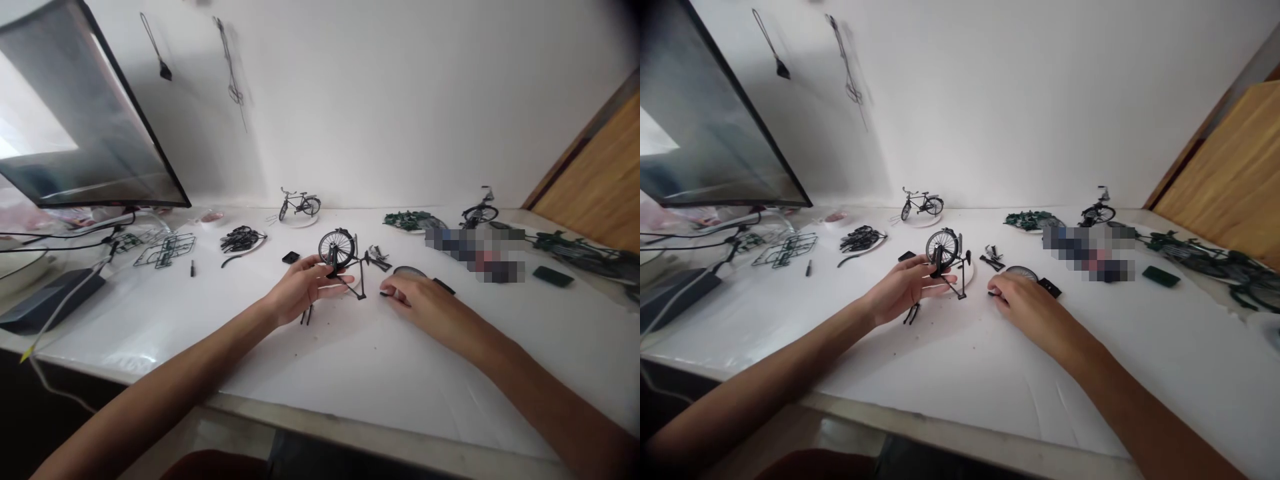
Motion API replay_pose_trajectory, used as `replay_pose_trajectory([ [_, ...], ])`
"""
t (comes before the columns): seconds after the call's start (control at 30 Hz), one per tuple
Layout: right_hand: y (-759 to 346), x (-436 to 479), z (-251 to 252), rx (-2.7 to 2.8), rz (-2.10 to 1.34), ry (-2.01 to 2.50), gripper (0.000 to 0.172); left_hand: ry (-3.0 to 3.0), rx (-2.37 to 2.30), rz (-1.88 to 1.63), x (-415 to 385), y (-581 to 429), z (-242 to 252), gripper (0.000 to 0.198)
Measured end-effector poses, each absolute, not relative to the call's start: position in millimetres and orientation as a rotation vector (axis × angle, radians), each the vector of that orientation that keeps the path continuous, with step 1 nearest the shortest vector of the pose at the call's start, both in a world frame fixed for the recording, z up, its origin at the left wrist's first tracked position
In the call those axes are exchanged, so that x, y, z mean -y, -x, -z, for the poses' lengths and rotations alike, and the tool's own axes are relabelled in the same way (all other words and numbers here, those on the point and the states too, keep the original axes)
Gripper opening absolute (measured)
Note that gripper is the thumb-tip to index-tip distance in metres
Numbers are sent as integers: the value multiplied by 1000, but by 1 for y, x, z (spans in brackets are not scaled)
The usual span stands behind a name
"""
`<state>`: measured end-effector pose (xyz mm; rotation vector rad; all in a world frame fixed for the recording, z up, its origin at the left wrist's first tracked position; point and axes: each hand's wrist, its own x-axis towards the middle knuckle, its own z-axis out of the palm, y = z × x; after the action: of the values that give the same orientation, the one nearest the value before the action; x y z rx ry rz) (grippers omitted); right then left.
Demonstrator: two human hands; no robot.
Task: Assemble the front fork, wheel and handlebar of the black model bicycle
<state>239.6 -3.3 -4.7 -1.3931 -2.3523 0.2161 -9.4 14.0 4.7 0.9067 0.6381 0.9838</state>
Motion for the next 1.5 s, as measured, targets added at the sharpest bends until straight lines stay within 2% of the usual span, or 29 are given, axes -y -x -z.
replay_pose_trajectory([
  [0.13, -241, 4, -2, 2345, -262, 1319, 18, -903, -613, -996, -15, 9, -3, 9],
  [0.33, -239, 17, -28, 1926, -362, 1101, 7, -982, -611, -997, -14, 6, 0, 9],
  [0.43, -225, 27, -28, 1701, -182, 973, 11, -1031, -655, -1033, -12, 2, 3, 11],
  [0.6, -202, 34, -14, 1969, 113, 661, 26, -1115, -735, -1125, -7, -6, 2, 18],
  [0.73, -200, 31, -10, 2001, 140, 668, 31, -1134, -796, -1129, -7, -7, 0, 19],
  [1.07, -206, 26, -8, 1997, 205, 685, 29, -1099, -809, -1177, -9, -6, 4, 22],
  [1.5, -205, 29, -4, 2034, 247, 696, 34, -1145, -854, -1228, -8, -7, 0, 22],
])
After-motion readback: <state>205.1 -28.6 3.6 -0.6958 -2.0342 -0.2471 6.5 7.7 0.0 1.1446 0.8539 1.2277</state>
